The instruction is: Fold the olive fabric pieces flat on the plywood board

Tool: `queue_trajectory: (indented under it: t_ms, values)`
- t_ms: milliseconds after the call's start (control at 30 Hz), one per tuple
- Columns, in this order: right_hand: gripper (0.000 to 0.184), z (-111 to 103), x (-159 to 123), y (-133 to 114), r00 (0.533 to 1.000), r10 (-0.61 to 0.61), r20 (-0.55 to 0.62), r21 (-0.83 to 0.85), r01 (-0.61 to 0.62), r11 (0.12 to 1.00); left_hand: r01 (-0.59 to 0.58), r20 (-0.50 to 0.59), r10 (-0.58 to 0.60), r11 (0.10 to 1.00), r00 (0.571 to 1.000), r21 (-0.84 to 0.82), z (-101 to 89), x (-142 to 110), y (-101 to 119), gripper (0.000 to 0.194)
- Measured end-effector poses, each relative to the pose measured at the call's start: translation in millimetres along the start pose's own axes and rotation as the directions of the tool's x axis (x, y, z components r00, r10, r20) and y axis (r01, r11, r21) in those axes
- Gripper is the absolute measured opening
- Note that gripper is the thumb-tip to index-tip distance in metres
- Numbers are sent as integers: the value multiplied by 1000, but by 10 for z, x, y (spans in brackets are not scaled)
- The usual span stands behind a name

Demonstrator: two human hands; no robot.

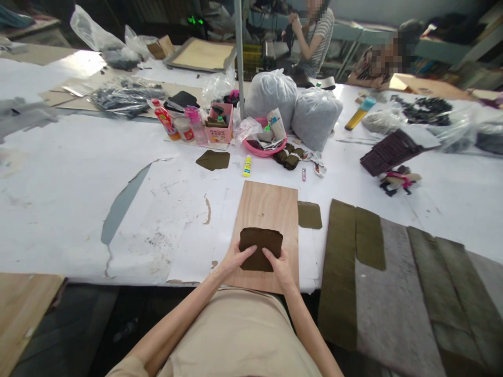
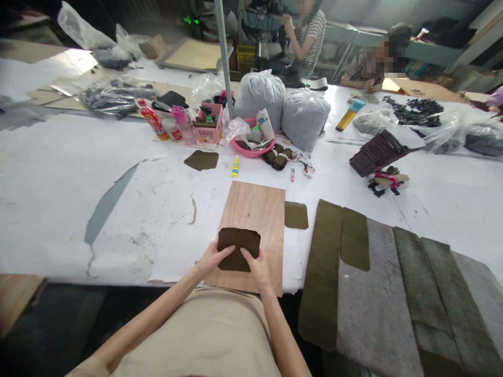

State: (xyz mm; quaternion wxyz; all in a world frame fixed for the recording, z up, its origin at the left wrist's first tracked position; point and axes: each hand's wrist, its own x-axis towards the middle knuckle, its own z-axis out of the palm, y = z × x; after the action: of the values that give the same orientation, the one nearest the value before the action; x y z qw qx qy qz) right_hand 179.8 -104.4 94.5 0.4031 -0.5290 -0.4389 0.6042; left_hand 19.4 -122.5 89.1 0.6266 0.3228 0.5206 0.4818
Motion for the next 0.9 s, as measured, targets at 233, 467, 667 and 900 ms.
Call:
queue_trajectory:
  t_ms: [233, 467, 667, 900]
  values:
    - [34, -69, -28, -133, 998, -34, 50, -58, 37, 998, 45, 25, -41, 983, 999, -178, 44, -25, 6, 46]
    - [39, -31, -72, -173, 998, -34, 56, -61, 37, 997, 75, 5, -76, 970, 997, -230, 72, -56, 40, 46]
    - [40, 4, -103, -291, 985, -173, -8, -199, 168, 965, 4, -30, -9, 988, 1000, -155, 89, -115, 79, 45]
    - [48, 39, -158, -340, 949, -314, -36, -338, 284, 897, -38, -106, 21, 985, 994, -166, 78, -118, 118, 45]
